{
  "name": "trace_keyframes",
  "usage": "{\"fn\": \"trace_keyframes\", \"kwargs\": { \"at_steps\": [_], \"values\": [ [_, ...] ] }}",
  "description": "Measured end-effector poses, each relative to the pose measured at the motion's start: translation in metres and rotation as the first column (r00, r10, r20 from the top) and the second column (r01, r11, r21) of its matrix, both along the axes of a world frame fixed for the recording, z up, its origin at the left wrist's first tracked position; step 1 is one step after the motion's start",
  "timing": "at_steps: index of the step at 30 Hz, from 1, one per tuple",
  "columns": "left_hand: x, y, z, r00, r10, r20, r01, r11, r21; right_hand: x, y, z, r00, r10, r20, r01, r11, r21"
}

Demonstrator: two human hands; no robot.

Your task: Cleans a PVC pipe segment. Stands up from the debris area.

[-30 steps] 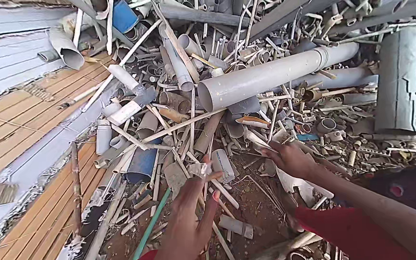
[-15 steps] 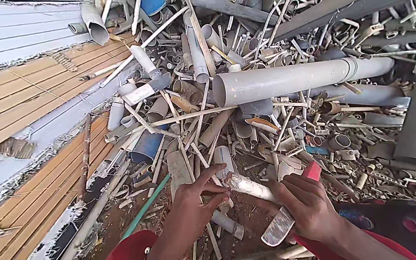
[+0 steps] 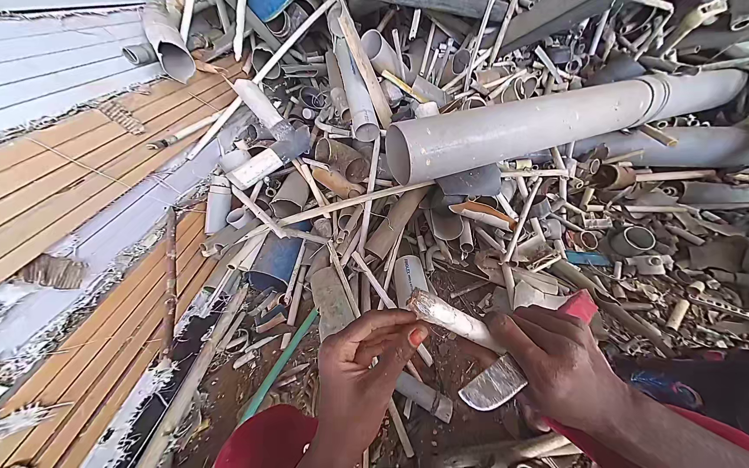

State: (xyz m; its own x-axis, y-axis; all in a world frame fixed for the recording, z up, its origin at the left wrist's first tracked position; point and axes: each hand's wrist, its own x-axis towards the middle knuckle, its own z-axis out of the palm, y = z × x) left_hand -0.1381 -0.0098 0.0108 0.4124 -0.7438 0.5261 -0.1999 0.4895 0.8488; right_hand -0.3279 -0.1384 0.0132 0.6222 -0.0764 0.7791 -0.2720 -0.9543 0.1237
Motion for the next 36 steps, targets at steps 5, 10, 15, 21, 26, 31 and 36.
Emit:
{"fn": "trace_keyframes", "kwargs": {
  "at_steps": [5,10,15,21,26,31,36],
  "values": [
    [0.004,-0.008,0.007,0.989,0.15,0.013,-0.15,0.988,-0.034,0.019,0.016,-0.007,0.995,-0.096,-0.021,0.097,0.994,0.054],
    [0.005,-0.02,0.013,0.968,0.244,-0.064,-0.239,0.968,0.071,0.036,0.024,-0.007,0.996,-0.09,-0.027,0.093,0.96,0.265],
    [-0.004,-0.024,0.032,0.832,0.167,-0.529,-0.079,0.98,0.185,0.043,0.028,0.004,0.968,0.21,0.134,-0.232,0.561,0.795],
    [0.005,-0.024,0.034,0.598,0.22,-0.771,0.081,0.94,0.331,0.042,0.035,0.01,0.829,0.406,0.386,-0.288,-0.283,0.915],
    [0.026,-0.003,0.033,0.622,-0.09,-0.778,0.409,0.885,0.224,0.035,0.027,0.001,0.73,0.666,0.154,-0.222,0.017,0.975],
    [0.05,0.012,0.009,0.897,-0.351,-0.269,0.415,0.879,0.235,0.02,0.009,0.005,0.798,0.348,-0.491,0.022,0.799,0.601],
    [0.049,0.032,0.012,0.829,-0.519,-0.21,0.531,0.847,0.001,0.007,-0.035,0.004,0.833,-0.163,-0.529,0.482,0.682,0.55]
  ]
}}
